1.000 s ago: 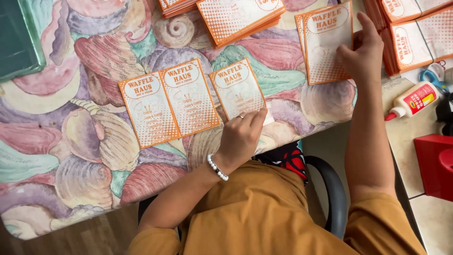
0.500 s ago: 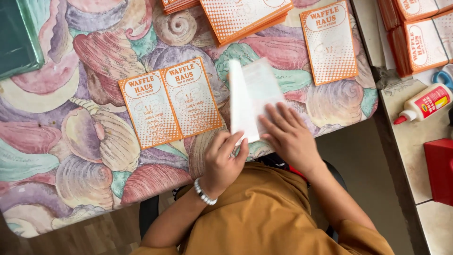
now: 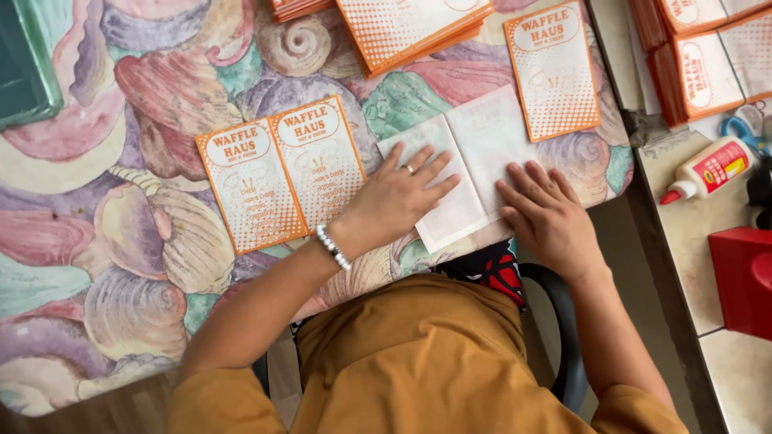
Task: Applying glue to paper bag templates and folding them into finished bags.
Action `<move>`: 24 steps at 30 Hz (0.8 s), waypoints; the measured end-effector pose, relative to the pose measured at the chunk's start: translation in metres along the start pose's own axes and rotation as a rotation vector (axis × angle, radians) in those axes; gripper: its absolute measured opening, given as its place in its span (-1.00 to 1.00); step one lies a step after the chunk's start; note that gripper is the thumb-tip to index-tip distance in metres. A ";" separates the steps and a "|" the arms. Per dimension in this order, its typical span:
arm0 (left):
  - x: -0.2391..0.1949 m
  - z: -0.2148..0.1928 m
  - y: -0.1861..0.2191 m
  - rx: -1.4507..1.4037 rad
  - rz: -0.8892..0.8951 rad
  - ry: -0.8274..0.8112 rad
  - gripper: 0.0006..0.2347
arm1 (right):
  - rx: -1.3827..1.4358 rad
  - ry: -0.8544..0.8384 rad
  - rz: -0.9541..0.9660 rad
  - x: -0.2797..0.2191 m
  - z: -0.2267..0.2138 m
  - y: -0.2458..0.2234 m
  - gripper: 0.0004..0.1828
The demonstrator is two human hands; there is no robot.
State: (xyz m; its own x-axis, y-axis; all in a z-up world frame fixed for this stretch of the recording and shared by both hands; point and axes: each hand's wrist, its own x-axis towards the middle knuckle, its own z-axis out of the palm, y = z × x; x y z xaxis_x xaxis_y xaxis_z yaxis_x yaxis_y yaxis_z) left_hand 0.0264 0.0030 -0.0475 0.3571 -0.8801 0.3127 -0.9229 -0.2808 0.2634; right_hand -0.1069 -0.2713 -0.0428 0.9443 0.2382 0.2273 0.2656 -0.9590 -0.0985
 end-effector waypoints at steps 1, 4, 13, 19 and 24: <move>-0.005 0.003 -0.002 0.023 0.007 -0.017 -0.65 | 0.050 -0.006 0.038 0.000 -0.005 0.002 -0.55; -0.011 -0.001 0.002 0.053 0.009 -0.048 -0.64 | 0.154 0.143 0.167 -0.023 -0.016 0.035 -0.60; -0.020 -0.005 0.001 -0.041 0.022 -0.013 -0.59 | -0.057 0.273 1.168 -0.102 -0.027 0.181 -0.41; -0.025 -0.004 0.000 -0.088 0.037 -0.041 -0.61 | 0.513 0.191 1.388 -0.050 -0.074 0.137 -0.70; -0.027 0.000 -0.002 -0.064 0.009 -0.054 -0.59 | 0.829 0.280 1.302 -0.061 -0.069 0.130 -0.74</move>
State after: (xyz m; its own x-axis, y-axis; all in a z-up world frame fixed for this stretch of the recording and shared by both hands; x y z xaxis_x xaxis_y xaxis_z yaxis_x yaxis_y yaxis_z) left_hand 0.0180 0.0274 -0.0567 0.3385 -0.9026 0.2660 -0.9145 -0.2490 0.3188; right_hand -0.1438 -0.4212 -0.0028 0.5608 -0.7797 -0.2786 -0.5542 -0.1035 -0.8260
